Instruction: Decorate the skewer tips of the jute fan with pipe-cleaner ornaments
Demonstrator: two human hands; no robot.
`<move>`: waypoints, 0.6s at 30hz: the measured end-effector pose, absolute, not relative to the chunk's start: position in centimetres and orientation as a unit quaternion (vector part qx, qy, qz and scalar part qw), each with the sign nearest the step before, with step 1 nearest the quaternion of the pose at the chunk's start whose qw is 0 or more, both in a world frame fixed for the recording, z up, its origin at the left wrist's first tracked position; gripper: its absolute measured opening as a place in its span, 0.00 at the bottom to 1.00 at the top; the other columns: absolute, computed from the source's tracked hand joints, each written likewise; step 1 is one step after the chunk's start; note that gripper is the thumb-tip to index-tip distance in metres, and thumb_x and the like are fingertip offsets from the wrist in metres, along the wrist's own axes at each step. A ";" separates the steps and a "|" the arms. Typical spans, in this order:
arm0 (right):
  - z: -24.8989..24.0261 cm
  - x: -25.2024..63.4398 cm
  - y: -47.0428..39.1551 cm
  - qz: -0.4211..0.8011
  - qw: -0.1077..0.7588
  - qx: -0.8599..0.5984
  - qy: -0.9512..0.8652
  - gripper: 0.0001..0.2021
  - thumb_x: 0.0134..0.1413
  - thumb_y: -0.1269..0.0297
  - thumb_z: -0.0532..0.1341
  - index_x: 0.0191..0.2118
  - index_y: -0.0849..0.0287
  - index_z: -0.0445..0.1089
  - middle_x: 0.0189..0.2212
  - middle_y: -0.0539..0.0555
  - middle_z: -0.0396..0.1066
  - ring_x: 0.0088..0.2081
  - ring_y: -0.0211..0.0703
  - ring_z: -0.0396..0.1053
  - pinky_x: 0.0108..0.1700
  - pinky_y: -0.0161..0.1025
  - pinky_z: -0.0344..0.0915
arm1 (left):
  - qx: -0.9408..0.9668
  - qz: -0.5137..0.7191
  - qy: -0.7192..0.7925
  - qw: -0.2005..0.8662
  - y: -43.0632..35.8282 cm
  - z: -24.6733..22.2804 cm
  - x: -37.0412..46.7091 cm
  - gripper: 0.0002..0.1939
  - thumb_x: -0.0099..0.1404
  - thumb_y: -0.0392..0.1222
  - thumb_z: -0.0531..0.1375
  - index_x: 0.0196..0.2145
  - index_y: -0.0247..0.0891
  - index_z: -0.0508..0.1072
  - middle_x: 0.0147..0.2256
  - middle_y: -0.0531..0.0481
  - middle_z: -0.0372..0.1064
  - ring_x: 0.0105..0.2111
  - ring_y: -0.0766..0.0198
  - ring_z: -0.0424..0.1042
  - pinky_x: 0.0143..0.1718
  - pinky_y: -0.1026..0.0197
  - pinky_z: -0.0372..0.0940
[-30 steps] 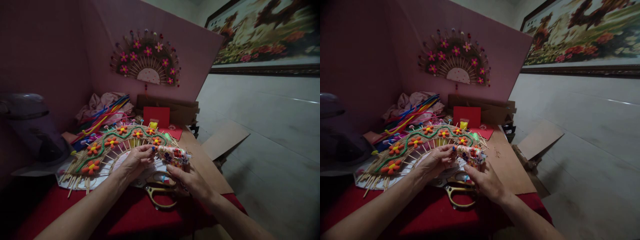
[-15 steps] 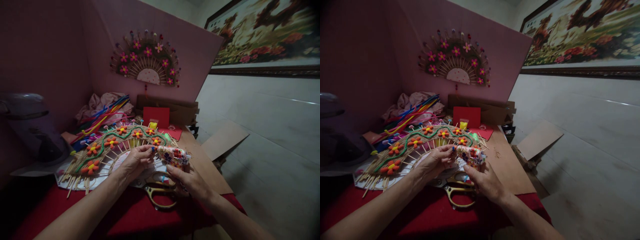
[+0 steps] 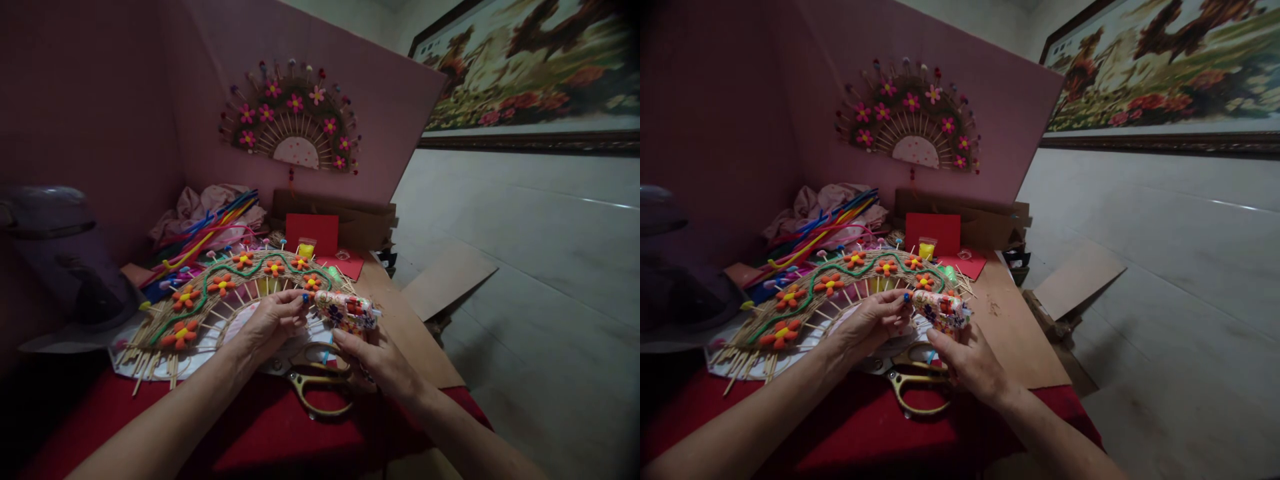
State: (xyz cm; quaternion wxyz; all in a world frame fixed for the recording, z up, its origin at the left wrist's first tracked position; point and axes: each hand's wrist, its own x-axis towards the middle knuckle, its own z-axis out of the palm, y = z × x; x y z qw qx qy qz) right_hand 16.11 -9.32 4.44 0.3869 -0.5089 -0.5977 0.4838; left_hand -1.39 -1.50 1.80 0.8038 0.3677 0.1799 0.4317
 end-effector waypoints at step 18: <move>4.1 16.1 -9.2 0.459 0.391 -0.523 -0.603 0.18 0.54 0.50 0.57 0.23 0.59 0.65 0.13 0.45 0.56 0.16 0.32 0.54 0.18 0.31 0.54 | 0.360 0.433 0.174 0.808 -1.6 1.7 -1.5 0.08 0.52 0.37 0.66 0.27 0.31 0.70 0.21 0.55 0.56 0.19 0.75 0.52 0.20 0.68 0.50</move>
